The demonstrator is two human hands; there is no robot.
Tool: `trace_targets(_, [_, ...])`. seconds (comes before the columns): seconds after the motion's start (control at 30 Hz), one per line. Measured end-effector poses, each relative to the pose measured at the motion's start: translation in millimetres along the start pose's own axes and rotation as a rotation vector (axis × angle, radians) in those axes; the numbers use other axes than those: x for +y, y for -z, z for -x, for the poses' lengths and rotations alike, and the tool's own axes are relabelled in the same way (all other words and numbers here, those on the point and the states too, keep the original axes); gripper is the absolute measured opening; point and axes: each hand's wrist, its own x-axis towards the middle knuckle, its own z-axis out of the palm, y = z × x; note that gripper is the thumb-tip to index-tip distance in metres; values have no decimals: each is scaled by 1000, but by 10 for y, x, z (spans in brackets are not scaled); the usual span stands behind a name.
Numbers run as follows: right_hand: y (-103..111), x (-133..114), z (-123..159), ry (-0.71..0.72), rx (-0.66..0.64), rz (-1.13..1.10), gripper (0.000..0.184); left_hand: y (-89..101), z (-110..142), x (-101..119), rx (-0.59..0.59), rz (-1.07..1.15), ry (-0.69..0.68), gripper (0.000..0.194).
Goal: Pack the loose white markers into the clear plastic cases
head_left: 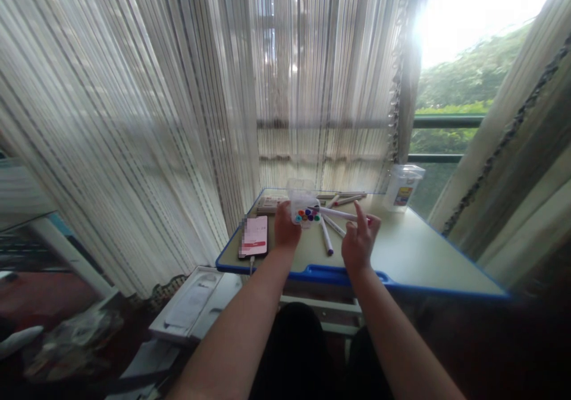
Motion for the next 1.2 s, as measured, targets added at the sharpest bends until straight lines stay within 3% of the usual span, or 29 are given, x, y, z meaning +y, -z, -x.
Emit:
trace_targets(0.13, [15,-69,5,135,-76,-61,39,-6,8,12,5,6,-41,28])
trace_targets(0.23, [4,-121,15,179,-57,-124,42,-13,12,25,-9,-11,-61,27])
trace_targets(0.43, [5,-165,14,183,-63,-179,19,6,21,77,-62,-10,-87,30])
trace_targets(0.57, [14,-145,8,164,-129,-149,27,22,21,114,-104,-30,-150,35])
trace_targets(0.77, [2,-170,-11,271,-231,-160,32,10,13,121,-100,-52,-178,36])
trace_targets(1.2, [-41,-120,-5,157,-297,-141,31,17,15,115,-56,-2,-99,33])
